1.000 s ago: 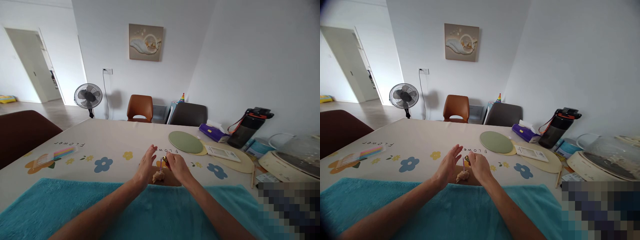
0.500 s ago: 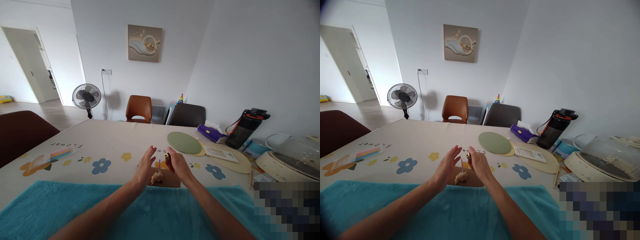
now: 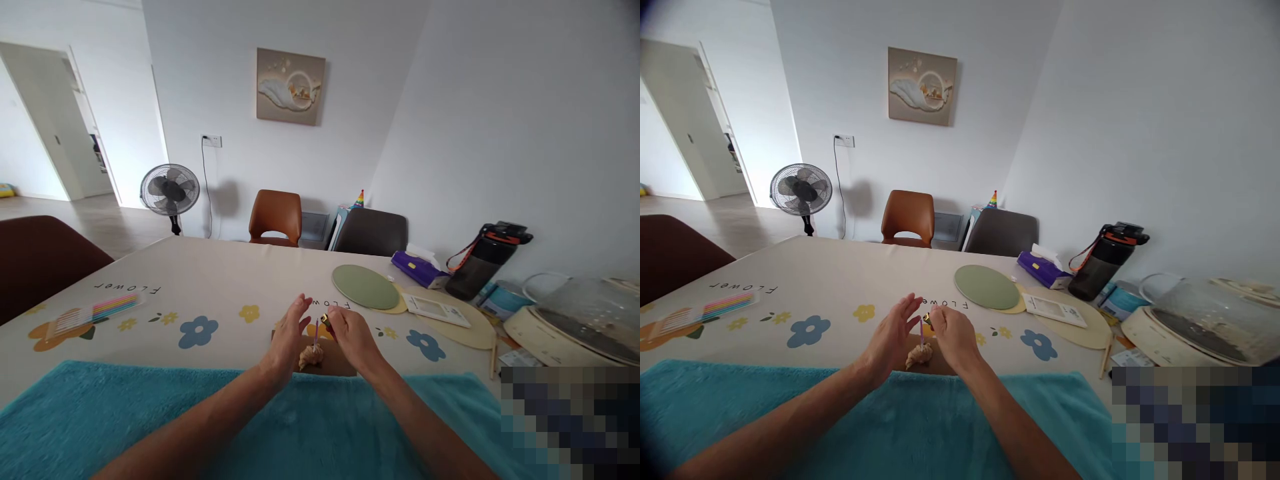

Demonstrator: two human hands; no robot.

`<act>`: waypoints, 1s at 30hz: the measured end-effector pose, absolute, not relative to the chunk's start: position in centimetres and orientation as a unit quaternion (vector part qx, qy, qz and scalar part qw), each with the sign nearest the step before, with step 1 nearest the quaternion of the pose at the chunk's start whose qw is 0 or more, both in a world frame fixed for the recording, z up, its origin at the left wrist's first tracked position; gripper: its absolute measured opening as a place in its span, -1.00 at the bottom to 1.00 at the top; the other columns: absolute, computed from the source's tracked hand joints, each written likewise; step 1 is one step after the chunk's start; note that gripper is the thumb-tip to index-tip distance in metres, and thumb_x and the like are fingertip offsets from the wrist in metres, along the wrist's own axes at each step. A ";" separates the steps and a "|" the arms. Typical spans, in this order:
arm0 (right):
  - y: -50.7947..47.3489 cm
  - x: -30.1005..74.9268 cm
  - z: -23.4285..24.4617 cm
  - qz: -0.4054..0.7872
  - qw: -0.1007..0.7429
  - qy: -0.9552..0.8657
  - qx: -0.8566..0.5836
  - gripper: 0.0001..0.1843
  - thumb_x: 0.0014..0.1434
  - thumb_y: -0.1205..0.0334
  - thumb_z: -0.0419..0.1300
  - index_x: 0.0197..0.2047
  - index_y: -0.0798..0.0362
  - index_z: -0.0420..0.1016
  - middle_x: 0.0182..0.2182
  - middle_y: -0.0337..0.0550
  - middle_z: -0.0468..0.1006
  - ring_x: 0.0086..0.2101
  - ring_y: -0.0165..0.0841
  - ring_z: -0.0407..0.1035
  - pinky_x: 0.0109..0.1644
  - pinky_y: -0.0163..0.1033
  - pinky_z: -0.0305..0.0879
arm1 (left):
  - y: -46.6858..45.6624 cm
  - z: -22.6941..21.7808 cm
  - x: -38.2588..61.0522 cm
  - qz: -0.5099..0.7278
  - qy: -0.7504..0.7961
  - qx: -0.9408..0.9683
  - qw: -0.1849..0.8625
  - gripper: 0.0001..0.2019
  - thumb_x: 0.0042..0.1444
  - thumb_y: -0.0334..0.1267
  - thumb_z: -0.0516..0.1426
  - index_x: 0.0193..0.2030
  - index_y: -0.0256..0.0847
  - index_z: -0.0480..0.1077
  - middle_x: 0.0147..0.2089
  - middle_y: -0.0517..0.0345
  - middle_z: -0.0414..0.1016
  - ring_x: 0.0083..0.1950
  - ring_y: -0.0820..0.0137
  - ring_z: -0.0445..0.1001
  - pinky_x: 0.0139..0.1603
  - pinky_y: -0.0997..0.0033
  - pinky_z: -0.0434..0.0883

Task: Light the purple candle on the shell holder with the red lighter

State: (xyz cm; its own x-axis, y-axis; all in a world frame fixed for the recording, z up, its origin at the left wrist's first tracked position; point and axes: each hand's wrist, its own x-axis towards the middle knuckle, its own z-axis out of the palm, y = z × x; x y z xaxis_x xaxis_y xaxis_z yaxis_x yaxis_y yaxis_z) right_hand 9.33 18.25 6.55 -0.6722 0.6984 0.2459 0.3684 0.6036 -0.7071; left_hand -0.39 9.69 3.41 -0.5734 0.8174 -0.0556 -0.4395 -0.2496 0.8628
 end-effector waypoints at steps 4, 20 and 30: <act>18.3 9.4 6.6 0.249 0.239 -0.880 -0.326 -0.57 0.18 0.03 -0.22 -0.62 0.03 0.14 -0.65 -0.21 0.32 -0.56 -0.39 0.16 -0.45 -0.29 -0.01 | 9.7 3.3 -0.4 0.766 0.452 0.207 0.408 -0.47 0.17 0.03 0.01 0.21 -0.17 0.19 0.28 0.00 0.24 0.29 0.23 0.20 0.25 0.27 0.21; 21.8 10.3 10.1 0.715 0.279 -0.583 -0.268 -0.69 -0.01 -0.01 0.21 -0.46 0.07 0.30 -0.55 -0.23 0.37 -0.49 -0.41 0.28 -0.40 -0.27 0.31 | 10.3 1.4 -3.3 0.725 0.601 0.168 0.292 -0.64 0.20 -0.09 -0.07 0.02 -0.26 0.27 0.12 -0.16 0.36 0.19 0.21 0.31 0.14 0.17 0.34; 18.3 16.0 13.2 0.476 0.348 -0.731 -0.343 -0.71 -0.01 0.00 0.22 -0.52 0.02 0.31 -0.62 -0.21 0.41 -0.53 -0.30 0.36 -0.38 -0.14 0.34 | 10.1 0.9 -4.0 0.711 0.634 0.198 0.229 -0.70 0.20 -0.15 -0.09 0.01 -0.19 0.22 0.11 -0.11 0.33 0.15 0.22 0.34 0.15 0.16 0.30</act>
